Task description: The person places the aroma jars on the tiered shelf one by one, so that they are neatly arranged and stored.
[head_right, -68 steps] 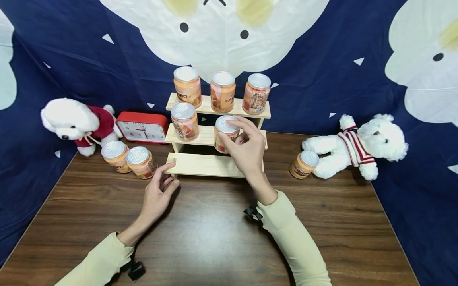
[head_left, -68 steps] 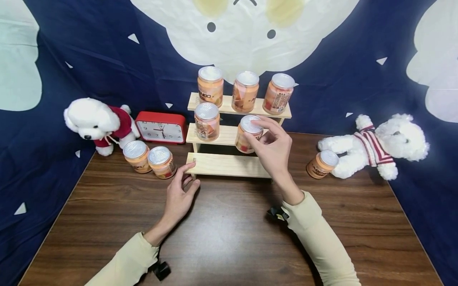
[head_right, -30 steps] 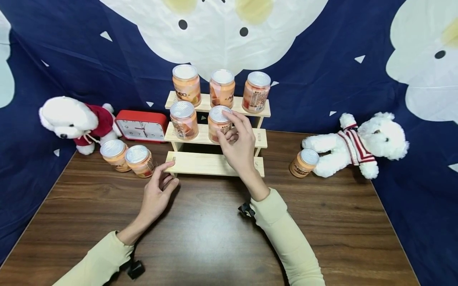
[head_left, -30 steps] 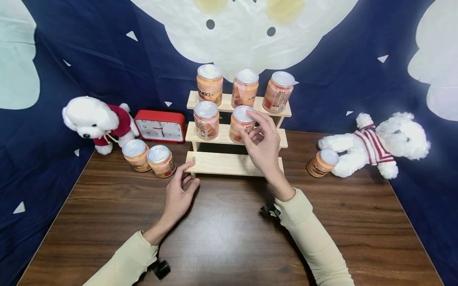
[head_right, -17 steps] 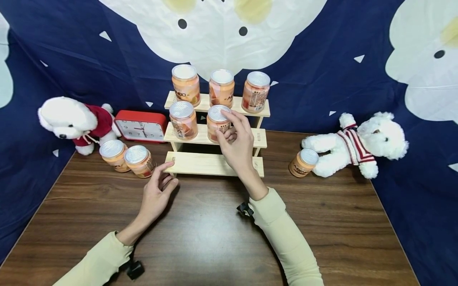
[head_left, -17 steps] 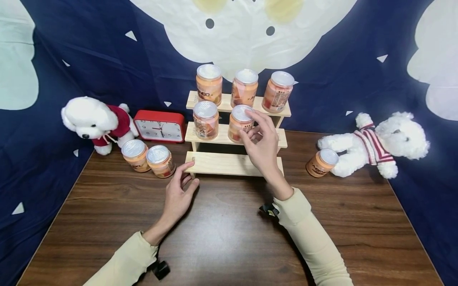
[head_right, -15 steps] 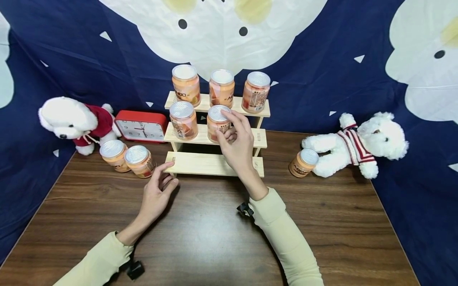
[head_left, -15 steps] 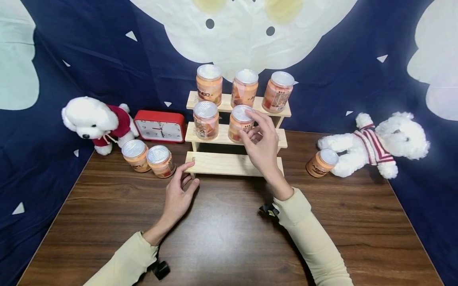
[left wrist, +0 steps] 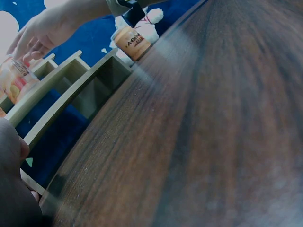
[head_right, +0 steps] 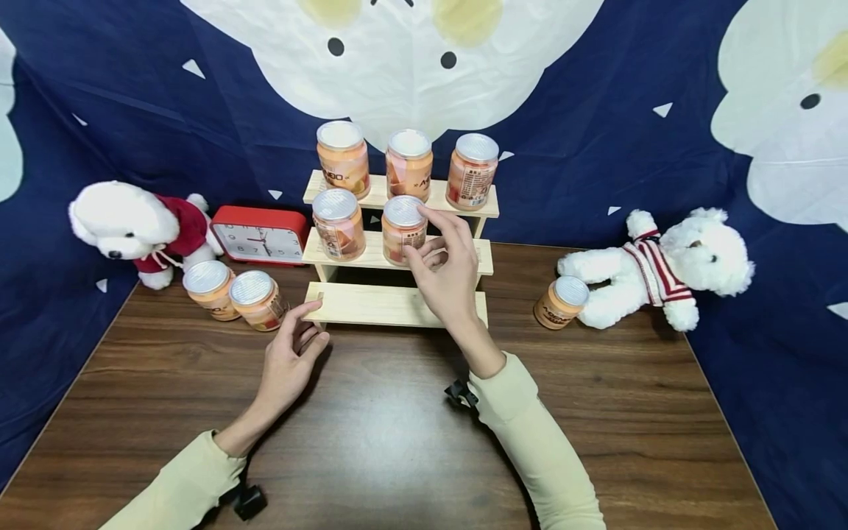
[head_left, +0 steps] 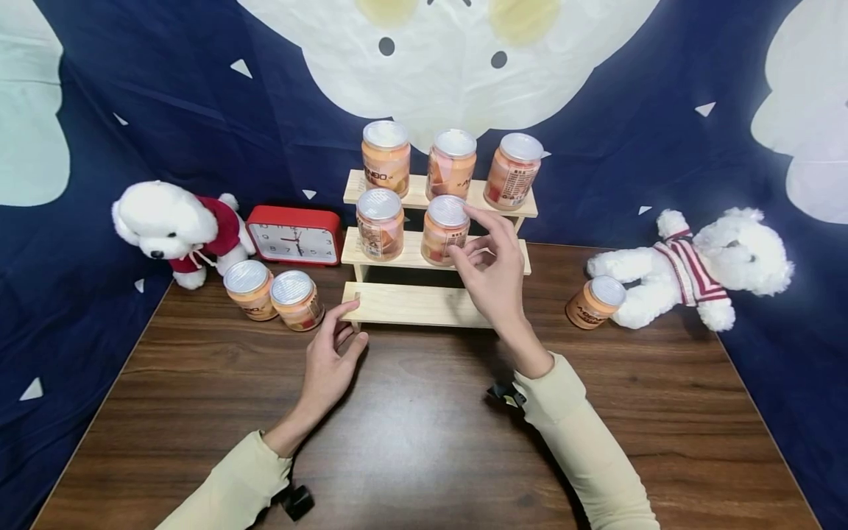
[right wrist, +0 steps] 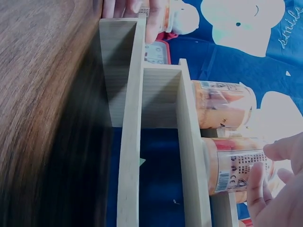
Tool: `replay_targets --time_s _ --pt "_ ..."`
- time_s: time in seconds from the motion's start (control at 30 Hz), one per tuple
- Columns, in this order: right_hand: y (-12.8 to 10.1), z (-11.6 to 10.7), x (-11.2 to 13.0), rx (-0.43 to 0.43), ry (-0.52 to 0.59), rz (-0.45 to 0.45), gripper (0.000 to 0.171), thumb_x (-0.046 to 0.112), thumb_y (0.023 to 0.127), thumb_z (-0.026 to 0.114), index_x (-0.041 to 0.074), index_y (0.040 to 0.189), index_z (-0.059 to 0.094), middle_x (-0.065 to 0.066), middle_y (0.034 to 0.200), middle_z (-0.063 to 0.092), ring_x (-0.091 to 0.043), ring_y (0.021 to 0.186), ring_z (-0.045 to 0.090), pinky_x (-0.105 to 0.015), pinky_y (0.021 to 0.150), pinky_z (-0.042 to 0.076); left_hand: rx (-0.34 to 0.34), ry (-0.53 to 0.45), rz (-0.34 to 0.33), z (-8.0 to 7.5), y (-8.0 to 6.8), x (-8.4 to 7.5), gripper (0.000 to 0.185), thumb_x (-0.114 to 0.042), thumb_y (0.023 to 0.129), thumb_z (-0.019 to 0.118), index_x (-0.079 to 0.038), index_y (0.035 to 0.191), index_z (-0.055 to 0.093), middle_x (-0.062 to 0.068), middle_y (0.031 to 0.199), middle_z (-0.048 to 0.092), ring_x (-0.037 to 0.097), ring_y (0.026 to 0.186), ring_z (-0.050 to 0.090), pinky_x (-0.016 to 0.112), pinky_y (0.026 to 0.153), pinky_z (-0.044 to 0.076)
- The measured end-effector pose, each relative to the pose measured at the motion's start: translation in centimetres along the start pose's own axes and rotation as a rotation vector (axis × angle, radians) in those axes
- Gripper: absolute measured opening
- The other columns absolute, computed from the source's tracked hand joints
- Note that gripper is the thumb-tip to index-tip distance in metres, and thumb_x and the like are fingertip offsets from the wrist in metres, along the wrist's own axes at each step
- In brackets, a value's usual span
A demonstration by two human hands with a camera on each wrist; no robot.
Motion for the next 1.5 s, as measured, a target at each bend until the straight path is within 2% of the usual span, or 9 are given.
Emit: replay_targets --time_s 0.17,0.43,0.57,0.73,0.93,1.37,1.5 --pt "-0.4 -1.1 0.1 -0.019 -0.005 0.016 0.057 -0.005 0.092 0.084 0.006 0.146 0.071 -0.019 0.137 0.062 -0.016 0.082 0.068 -0.015 0.066 0.059 0.006 -0.009 -0.013 0.0 0.0 0.1 0.055 0.008 0.098 0.072 -0.007 0.150 0.064 0.015 0.158 0.061 0.021 0.128 0.065 0.015 0.112 0.053" --pt "-1.2 -3.3 0.2 -0.073 0.006 0.005 0.047 -0.003 0.095 0.081 0.002 0.141 0.072 -0.020 0.128 0.067 -0.010 0.080 0.065 -0.014 0.066 0.054 0.017 -0.019 -0.035 0.0 0.0 0.0 0.055 0.012 0.099 0.072 -0.007 0.151 0.064 0.013 0.158 0.061 0.027 0.126 0.066 0.026 0.116 0.055" --pt "-1.5 -4.7 0.5 -0.112 0.012 -0.030 0.042 -0.002 0.097 0.079 0.000 0.139 0.073 -0.021 0.123 0.069 -0.009 0.079 0.064 -0.015 0.066 0.052 0.017 -0.020 -0.035 0.0 0.0 0.0 0.055 0.012 0.100 0.072 -0.007 0.151 0.064 0.012 0.158 0.061 0.027 0.126 0.066 0.025 0.116 0.055" --pt "-1.8 -6.3 0.7 -0.161 0.019 -0.047 0.039 -0.005 0.096 0.077 0.000 0.135 0.074 -0.012 0.119 0.071 -0.009 0.076 0.063 -0.016 0.064 0.052 0.012 -0.021 -0.032 0.0 0.0 -0.1 0.057 0.014 0.098 0.071 -0.005 0.151 0.063 0.013 0.157 0.061 0.028 0.125 0.066 0.018 0.113 0.054" --pt "-2.3 -8.4 0.8 -0.206 0.017 -0.046 0.037 -0.006 0.096 0.075 -0.004 0.133 0.074 0.000 0.117 0.072 -0.008 0.074 0.060 -0.015 0.062 0.049 0.013 -0.011 -0.031 -0.1 0.0 0.1 0.056 0.013 0.099 0.070 -0.006 0.151 0.063 0.013 0.158 0.061 0.028 0.126 0.066 0.018 0.114 0.053" --pt "-3.3 -13.3 0.5 -0.284 -0.053 -0.010 0.035 -0.006 0.096 0.075 -0.007 0.132 0.073 -0.010 0.114 0.075 -0.003 0.066 0.059 -0.012 0.054 0.043 0.015 -0.004 -0.034 0.0 0.0 0.1 0.056 0.013 0.100 0.071 -0.007 0.151 0.063 0.011 0.159 0.060 0.023 0.129 0.063 0.020 0.115 0.054" --pt "-3.7 -14.6 0.2 -0.306 -0.070 0.009 0.036 -0.006 0.096 0.075 -0.009 0.132 0.073 -0.008 0.113 0.075 -0.001 0.063 0.059 -0.010 0.052 0.043 0.016 -0.003 -0.039 0.0 0.0 0.0 0.056 0.012 0.100 0.071 -0.008 0.151 0.063 0.010 0.160 0.060 0.022 0.129 0.063 0.020 0.115 0.054"
Point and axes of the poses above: each hand's wrist, its own y-axis towards the middle knuckle, its own z-axis out of the palm, x = y × z, the point moved 8 cm from there along y, towards the middle knuckle
